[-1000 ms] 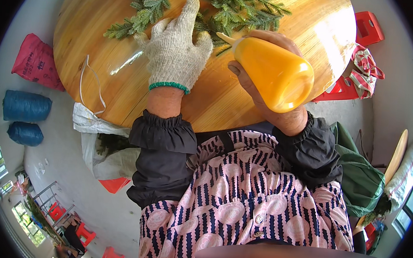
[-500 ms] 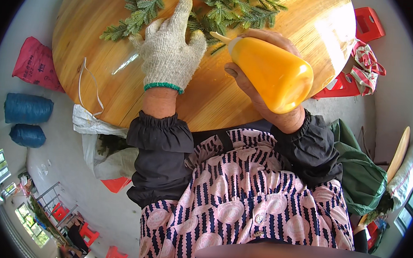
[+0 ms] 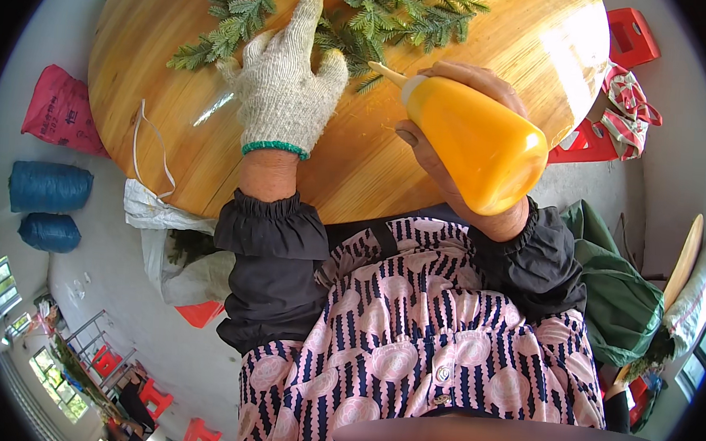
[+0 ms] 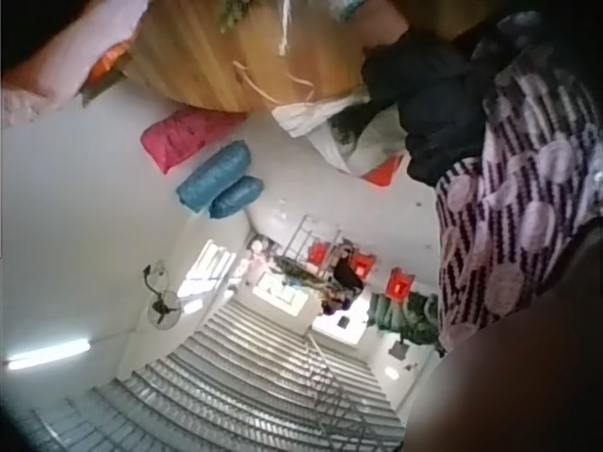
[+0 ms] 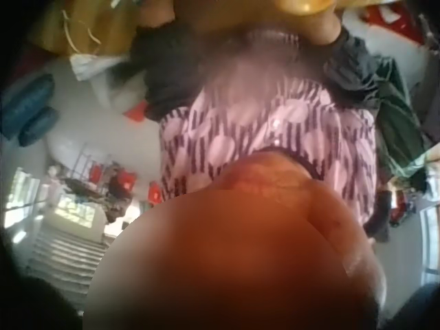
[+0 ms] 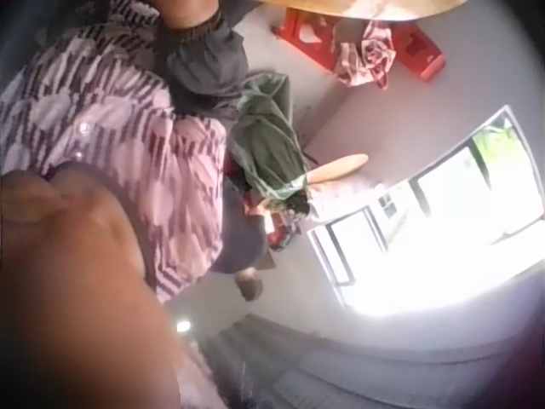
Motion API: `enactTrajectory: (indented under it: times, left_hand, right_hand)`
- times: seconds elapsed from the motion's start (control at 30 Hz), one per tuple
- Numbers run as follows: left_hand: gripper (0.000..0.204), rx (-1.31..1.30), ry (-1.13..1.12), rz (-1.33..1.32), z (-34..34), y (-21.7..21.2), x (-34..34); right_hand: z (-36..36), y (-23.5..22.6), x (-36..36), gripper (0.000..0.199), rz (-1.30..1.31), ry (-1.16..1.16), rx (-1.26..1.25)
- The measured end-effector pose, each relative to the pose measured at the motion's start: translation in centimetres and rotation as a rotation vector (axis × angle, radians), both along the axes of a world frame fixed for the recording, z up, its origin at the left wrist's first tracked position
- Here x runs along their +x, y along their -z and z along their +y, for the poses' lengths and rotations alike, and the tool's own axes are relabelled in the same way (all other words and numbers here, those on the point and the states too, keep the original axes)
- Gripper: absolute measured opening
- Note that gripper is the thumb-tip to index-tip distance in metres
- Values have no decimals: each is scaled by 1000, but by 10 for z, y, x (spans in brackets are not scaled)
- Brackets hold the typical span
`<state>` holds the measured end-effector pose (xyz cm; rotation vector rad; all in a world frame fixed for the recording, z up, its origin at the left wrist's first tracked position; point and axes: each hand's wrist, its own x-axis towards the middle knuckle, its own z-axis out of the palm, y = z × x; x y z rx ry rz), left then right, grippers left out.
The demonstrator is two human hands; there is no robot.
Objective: Applying a substance from a squeeze bottle to sprigs of plastic foliage and arranging them on a table.
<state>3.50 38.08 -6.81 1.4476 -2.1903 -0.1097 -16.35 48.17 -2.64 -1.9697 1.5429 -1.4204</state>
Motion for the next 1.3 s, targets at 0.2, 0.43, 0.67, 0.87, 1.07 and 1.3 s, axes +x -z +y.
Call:
enactTrajectory:
  times: [0.2, 0.43, 0.67, 0.87, 1.07, 1.3]
  left_hand:
    - [70, 6, -20, -8, -3, 3, 5]
    - [69, -46, -17, -27, -6, 5, 10]
    - [69, -21, 25, 48, -12, 10, 17]
    - [69, -46, 40, 43, -14, 9, 21]
    - [67, -15, 4, -85, -9, 1, 22]
    - [68, -11, 22, -21, -12, 0, 27]
  right_hand:
    - [5, -4, -4, 41, 72, 22, -15]
    - [11, -2, -10, 39, 23, 46, 9]
    - [15, -2, -14, 35, 48, 53, -30]
    - [16, 3, -20, 31, 99, 59, -56]
    - [21, 3, -26, 32, 45, 70, -37]
    - [19, -4, -19, 34, -17, 43, -54]
